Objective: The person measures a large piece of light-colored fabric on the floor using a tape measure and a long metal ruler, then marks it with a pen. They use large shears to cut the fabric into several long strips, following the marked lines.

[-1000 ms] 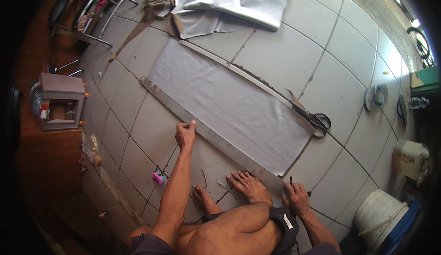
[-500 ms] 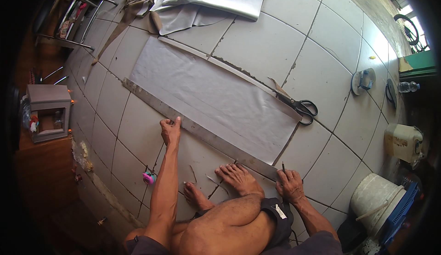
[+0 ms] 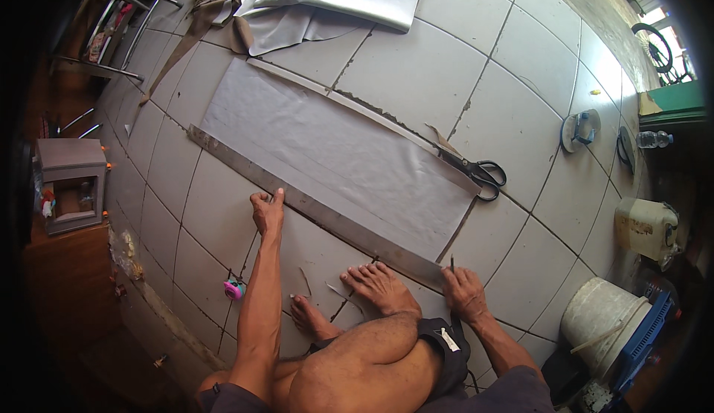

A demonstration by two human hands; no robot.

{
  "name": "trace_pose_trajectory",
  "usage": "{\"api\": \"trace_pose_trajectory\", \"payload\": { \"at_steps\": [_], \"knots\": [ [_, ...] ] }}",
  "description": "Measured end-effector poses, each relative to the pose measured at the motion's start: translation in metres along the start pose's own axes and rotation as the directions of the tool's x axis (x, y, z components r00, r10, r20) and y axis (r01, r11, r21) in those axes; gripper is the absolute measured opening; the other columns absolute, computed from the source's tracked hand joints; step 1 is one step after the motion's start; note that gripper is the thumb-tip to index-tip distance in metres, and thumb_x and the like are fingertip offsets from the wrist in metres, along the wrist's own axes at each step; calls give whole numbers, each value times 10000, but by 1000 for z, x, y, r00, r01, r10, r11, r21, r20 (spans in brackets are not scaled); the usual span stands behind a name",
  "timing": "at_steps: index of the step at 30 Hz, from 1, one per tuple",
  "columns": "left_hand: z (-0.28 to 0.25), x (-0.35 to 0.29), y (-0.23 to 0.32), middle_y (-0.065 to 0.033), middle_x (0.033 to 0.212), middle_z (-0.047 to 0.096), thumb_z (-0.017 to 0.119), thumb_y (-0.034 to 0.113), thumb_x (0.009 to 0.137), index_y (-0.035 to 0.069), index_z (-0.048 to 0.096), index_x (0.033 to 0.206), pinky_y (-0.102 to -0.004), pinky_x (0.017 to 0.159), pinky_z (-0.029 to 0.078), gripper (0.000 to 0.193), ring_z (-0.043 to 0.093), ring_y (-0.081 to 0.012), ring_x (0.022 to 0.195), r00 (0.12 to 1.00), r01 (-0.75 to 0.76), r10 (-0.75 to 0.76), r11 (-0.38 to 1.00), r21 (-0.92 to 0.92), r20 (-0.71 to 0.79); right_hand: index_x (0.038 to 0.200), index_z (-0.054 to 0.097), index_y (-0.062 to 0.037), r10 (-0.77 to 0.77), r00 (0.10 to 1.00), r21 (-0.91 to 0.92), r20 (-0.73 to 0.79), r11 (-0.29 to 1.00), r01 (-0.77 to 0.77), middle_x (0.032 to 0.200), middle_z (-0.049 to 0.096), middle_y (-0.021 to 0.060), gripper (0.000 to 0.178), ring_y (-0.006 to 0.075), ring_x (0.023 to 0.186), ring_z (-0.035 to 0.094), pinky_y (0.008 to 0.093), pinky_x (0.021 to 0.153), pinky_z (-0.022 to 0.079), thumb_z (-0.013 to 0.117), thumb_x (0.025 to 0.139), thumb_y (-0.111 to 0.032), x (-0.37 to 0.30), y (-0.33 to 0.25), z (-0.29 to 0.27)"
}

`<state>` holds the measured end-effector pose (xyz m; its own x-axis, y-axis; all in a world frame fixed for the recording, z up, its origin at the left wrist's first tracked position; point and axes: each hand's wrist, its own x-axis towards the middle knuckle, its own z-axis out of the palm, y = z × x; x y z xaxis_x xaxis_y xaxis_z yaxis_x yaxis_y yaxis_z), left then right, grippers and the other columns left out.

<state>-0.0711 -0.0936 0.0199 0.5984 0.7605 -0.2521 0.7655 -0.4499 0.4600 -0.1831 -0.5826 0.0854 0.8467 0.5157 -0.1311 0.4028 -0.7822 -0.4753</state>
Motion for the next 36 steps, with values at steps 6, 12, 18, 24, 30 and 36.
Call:
{"api": "trace_pose_trajectory", "payload": {
  "at_steps": [6, 12, 18, 24, 30, 36],
  "knots": [
    [2, -1, -1, -204, 1078, 656, 734, 448, 935, 63, 446, 1178, -519, 825, 539, 538, 692, -423, 976, 999, 48, -48, 999, 21, 12, 1249, 623, -29, 49, 999, -15, -13, 999, -49, 1203, 651, 150, 479, 324, 1089, 645, 445, 920, 519, 771, 795, -75, -13, -14, 12],
    [11, 0, -3, -226, 1123, 644, 732, 467, 927, 43, 458, 1193, -511, 867, 535, 570, 668, -417, 1022, 997, -25, 32, 995, 95, -73, 1319, 627, -32, 11, 1000, -25, -27, 1000, -12, 1270, 633, 156, 549, 327, 1112, 622, 449, 950, 504, 777, 798, -113, -12, -15, 13],
    [16, 4, 20, -230, 1249, 560, 760, 534, 872, 13, 481, 1206, -505, 904, 541, 678, 592, -398, 1162, 988, 101, -89, 990, 98, -125, 1300, 663, -23, -30, 995, -123, -96, 992, 18, 1308, 637, 172, 482, 326, 1086, 631, 448, 916, 518, 754, 831, -84, -15, -18, 26],
    [8, 14, 36, -217, 1265, 561, 799, 590, 790, -13, 506, 1248, -554, 958, 497, 812, 584, -382, 1189, 948, 317, -316, 944, 93, -22, 1208, 717, -6, -59, 990, -136, -129, 990, 42, 1200, 704, 178, 371, 325, 1026, 674, 423, 871, 559, 741, 840, -52, -12, -15, 28],
    [8, 14, 29, -237, 1291, 552, 802, 585, 762, -54, 520, 1249, -617, 992, 452, 852, 556, -395, 1239, 956, 293, -292, 956, 23, -27, 1205, 721, -19, -47, 990, -139, -130, 990, 29, 1201, 708, 180, 379, 326, 1019, 676, 415, 876, 565, 746, 828, -50, -11, -18, 27],
    [12, 13, 37, -229, 1303, 550, 812, 627, 754, -42, 510, 1263, -645, 1017, 417, 893, 558, -393, 1239, 949, 314, -310, 947, 63, -57, 1185, 730, -32, -32, 993, -140, -114, 990, 16, 1200, 715, 166, 370, 322, 999, 690, 414, 879, 570, 755, 817, -52, -9, -19, 22]
  ]
}}
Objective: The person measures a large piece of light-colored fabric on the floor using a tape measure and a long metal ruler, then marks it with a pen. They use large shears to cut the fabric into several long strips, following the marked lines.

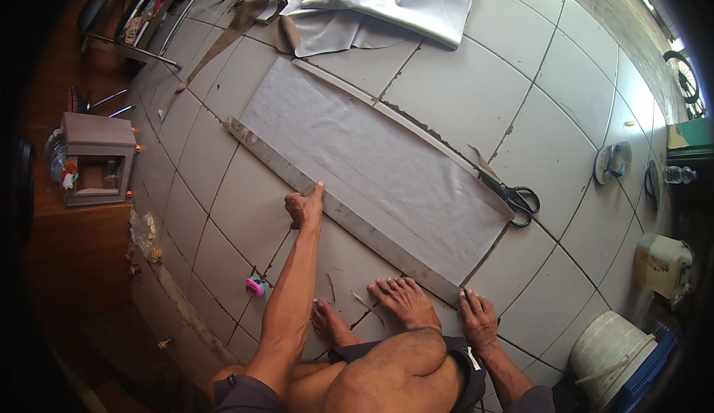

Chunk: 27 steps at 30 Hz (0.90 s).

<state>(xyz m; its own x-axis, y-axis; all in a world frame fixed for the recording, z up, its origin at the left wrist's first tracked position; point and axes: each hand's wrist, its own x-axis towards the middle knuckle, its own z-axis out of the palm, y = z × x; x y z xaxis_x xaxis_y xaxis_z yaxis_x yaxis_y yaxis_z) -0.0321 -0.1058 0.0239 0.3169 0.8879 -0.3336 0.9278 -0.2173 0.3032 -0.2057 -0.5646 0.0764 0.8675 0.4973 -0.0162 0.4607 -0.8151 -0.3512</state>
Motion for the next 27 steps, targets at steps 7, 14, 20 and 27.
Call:
{"api": "trace_pose_trajectory", "payload": {
  "at_steps": [7, 14, 20, 27],
  "knots": [
    [-1, 3, 8, -236, 1319, 543, 827, 623, 752, -48, 499, 1272, -655, 1025, 414, 910, 541, -388, 1264, 995, 91, -92, 995, 32, 38, 1169, 731, -40, -10, 999, -1, 31, 1000, 11, 1203, 714, 159, 363, 312, 990, 694, 407, 861, 575, 760, 808, -58, 1, 1, -2],
    [4, -6, 3, -177, 1269, 549, 800, 642, 790, 25, 521, 1234, -600, 984, 443, 810, 575, -352, 1199, 998, 7, -1, 996, 91, -67, 1156, 729, -33, -36, 999, 27, 18, 999, 36, 1201, 704, 160, 358, 311, 944, 683, 404, 826, 575, 755, 800, -58, 3, 2, -1],
    [-1, -15, 4, -178, 1326, 503, 788, 563, 846, 63, 511, 1302, -588, 997, 412, 731, 515, -371, 1242, 993, -68, 73, 996, 57, -91, 1156, 728, -38, -61, 998, -1, 0, 998, 61, 1217, 697, 158, 351, 304, 915, 675, 398, 805, 574, 747, 806, -63, 3, 3, -1],
    [-6, -16, -7, -154, 1635, 310, 677, 536, 947, 219, 417, 1567, -558, 939, 454, 744, 451, -403, 1270, 935, -327, 350, 911, 253, -51, 1149, 736, -53, -91, 996, -17, 18, 996, 91, 1220, 700, 141, 374, 280, 886, 669, 372, 775, 570, 768, 776, -59, 3, 9, 1]
  ]
}}
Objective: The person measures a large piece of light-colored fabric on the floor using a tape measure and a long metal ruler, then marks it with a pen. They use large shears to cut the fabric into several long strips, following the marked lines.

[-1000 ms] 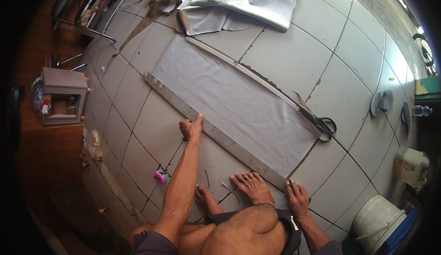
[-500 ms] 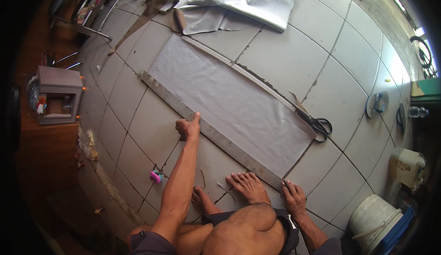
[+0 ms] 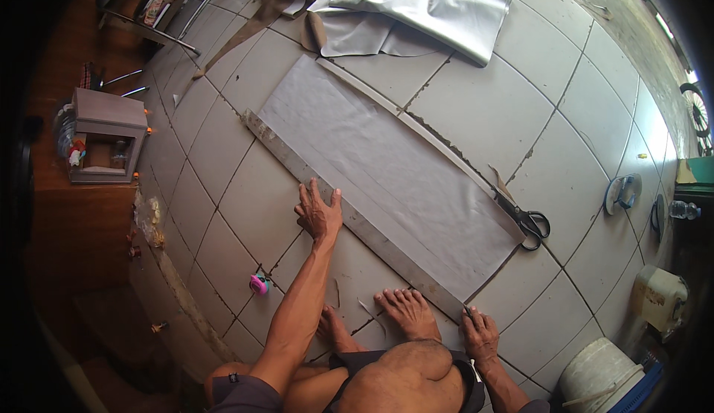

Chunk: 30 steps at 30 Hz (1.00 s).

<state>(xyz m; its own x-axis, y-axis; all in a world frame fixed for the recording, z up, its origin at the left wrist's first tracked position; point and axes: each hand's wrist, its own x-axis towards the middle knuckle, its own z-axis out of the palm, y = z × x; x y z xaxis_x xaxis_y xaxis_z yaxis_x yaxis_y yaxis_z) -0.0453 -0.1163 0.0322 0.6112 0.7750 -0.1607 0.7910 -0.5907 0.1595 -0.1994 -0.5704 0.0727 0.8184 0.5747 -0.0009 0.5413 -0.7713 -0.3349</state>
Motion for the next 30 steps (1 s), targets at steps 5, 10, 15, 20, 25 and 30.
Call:
{"api": "trace_pose_trajectory", "payload": {
  "at_steps": [5, 10, 15, 20, 25, 30],
  "knots": [
    [1, 3, -10, -124, 1672, 286, 662, 550, 950, 192, 415, 1567, -573, 923, 467, 755, 430, -405, 1302, 997, -69, 69, 997, 18, 22, 1136, 744, -59, 5, 1000, 4, 18, 1000, -5, 1216, 703, 138, 361, 274, 875, 669, 368, 756, 571, 770, 776, -60, 2, 1, -2],
    [-6, 13, -14, -135, 1675, 288, 697, 588, 903, 161, 406, 1561, -614, 970, 462, 837, 405, -429, 1355, 984, -180, 177, 979, 99, 33, 1130, 747, -55, 33, 999, 21, 0, 999, -33, 1213, 705, 147, 315, 294, 893, 678, 394, 770, 570, 753, 816, -74, 4, -3, 1],
    [-34, 21, -20, -152, 1683, 247, 851, 556, 763, 112, 370, 1563, -632, 1078, 422, 1034, 378, -467, 1399, 935, -230, 207, 972, 49, 288, 1121, 750, -63, 44, 997, 19, 59, 999, -45, 1208, 708, 143, 305, 272, 898, 678, 388, 774, 573, 761, 818, -92, 4, -2, -4],
    [-41, 26, -11, -188, 1690, 182, 912, 456, 737, 72, 320, 1580, -598, 1149, 382, 1100, 332, -461, 1451, 921, -205, 180, 978, 36, 346, 1061, 746, -56, 40, 989, -1, 143, 999, -41, 1229, 710, 133, 254, 263, 913, 680, 378, 778, 578, 767, 812, -95, 5, -1, -8],
    [-34, 32, -12, -213, 1708, 107, 924, 482, 703, 56, 223, 1613, -585, 1227, 293, 1226, 164, -482, 1545, 911, -251, 213, 966, 64, 353, 1212, 700, -60, 90, 980, 23, 176, 995, -95, 1164, 713, 145, 365, 324, 1028, 663, 429, 863, 564, 750, 855, -117, 12, -7, -17],
    [-43, 40, -10, -195, 1727, 27, 942, 513, 657, 55, 93, 1649, -575, 1265, 216, 1384, 91, -450, 1574, 899, -170, 143, 985, 30, 413, 1262, 668, -18, -61, 985, 108, 162, 993, 44, 1122, 705, 159, 401, 342, 1028, 668, 441, 863, 576, 728, 917, -215, 55, 0, -48]
  ]
}}
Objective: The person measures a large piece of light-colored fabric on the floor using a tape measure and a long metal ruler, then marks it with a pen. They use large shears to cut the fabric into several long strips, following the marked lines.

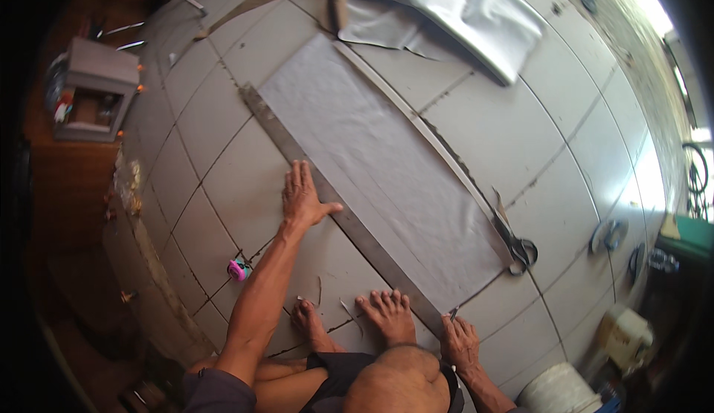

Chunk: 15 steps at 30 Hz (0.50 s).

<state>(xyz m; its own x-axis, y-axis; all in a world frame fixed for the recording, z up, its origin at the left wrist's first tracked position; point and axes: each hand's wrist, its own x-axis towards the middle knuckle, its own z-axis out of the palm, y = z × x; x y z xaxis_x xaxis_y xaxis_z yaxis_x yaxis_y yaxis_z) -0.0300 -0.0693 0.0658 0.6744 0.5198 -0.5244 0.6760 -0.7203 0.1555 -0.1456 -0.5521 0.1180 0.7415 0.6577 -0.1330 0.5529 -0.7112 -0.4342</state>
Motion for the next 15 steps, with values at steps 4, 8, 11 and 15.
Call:
{"api": "trace_pose_trajectory", "payload": {
  "at_steps": [4, 8, 11, 15],
  "knots": [
    [-6, 1, 3, -172, 1733, 6, 934, 532, 659, 64, 9, 1657, -584, 1278, 165, 1439, 42, -408, 1590, 997, 38, -37, 999, -4, 65, 1218, 685, -102, 34, 994, 304, 108, 950, -66, 828, 695, 136, 332, 303, 687, 657, 415, 633, 518, 753, 893, -87, 91, -11, 1],
    [-6, 3, -4, -175, 1733, -12, 942, 581, 612, 48, 32, 1653, -616, 1259, 175, 1481, 12, -410, 1593, 998, 13, -11, 1000, -22, 67, 1197, 691, -83, -179, 981, 380, -76, 904, 195, 843, 698, 148, 274, 332, 726, 677, 432, 655, 529, 737, 931, -138, 223, -38, 19],
    [-4, 5, -12, -171, 1734, -7, 944, 586, 598, 66, 47, 1655, -631, 1256, 158, 1481, -3, -407, 1593, 998, -7, 10, 999, -48, 59, 1176, 693, -70, -169, 961, 552, -220, 790, 265, 901, 719, 167, 228, 358, 815, 707, 440, 707, 552, 701, 969, -164, 322, -78, 43],
    [-5, 1, -13, -168, 1734, 17, 962, 527, 595, 84, 81, 1655, -625, 1258, 151, 1448, 35, -400, 1594, 1000, -20, 20, 996, -82, 0, 1115, 681, -53, -250, 943, 558, -218, 761, 331, 897, 723, 180, 184, 393, 827, 710, 452, 703, 558, 660, 999, -194, 435, -119, 69]
  ]
}}
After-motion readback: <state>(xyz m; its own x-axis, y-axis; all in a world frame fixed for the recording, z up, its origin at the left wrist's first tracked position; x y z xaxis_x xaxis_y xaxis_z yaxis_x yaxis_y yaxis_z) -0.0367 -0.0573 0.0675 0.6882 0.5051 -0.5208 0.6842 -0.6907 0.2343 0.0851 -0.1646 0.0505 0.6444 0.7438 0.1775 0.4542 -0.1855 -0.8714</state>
